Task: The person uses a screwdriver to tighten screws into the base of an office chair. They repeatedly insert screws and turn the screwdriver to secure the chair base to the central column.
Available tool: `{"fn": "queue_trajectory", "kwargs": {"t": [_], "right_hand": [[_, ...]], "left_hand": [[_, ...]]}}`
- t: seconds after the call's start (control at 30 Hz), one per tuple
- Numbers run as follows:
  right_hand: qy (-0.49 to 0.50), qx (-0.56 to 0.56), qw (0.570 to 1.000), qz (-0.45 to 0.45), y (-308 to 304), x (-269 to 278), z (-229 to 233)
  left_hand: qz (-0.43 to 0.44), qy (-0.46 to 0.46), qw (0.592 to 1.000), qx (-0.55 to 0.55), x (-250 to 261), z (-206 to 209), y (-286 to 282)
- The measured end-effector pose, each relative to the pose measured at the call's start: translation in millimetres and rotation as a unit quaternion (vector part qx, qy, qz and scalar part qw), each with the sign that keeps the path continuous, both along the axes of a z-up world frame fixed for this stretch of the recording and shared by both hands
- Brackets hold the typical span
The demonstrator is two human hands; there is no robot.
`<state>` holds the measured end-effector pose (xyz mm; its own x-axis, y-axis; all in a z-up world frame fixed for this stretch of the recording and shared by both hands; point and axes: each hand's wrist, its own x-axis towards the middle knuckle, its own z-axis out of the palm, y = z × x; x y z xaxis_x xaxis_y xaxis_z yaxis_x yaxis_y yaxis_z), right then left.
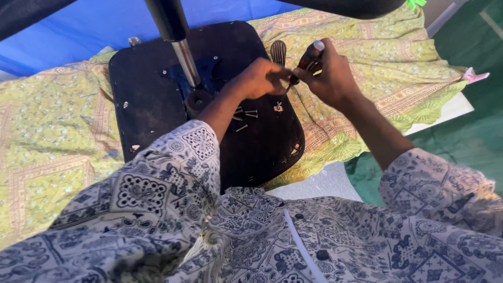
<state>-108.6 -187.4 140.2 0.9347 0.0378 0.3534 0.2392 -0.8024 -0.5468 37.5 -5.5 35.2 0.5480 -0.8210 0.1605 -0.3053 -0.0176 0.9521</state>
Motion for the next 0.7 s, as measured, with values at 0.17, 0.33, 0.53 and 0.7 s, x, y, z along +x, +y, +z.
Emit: {"fn": "queue_trajectory", "kwargs": {"t": [0.17,0.33,0.53,0.7], "right_hand": [[-0.018,0.026,0.993,0.117,0,6,14],[0.023,0.012,0.996,0.085,11,5,27],[-0.063,-0.137,0.989,-0.005,18,6,36],[-0.010,-0.143,0.989,0.023,15,13,47]], "left_hand": [[-0.003,-0.074,0.997,0.007,-3,28,-3],[0.087,-0.106,0.990,-0.016,-21,29,-8],[0.179,-0.153,0.971,0.028,-38,45,-3],[0.190,-0.202,0.961,0.022,-32,49,-4]]}}
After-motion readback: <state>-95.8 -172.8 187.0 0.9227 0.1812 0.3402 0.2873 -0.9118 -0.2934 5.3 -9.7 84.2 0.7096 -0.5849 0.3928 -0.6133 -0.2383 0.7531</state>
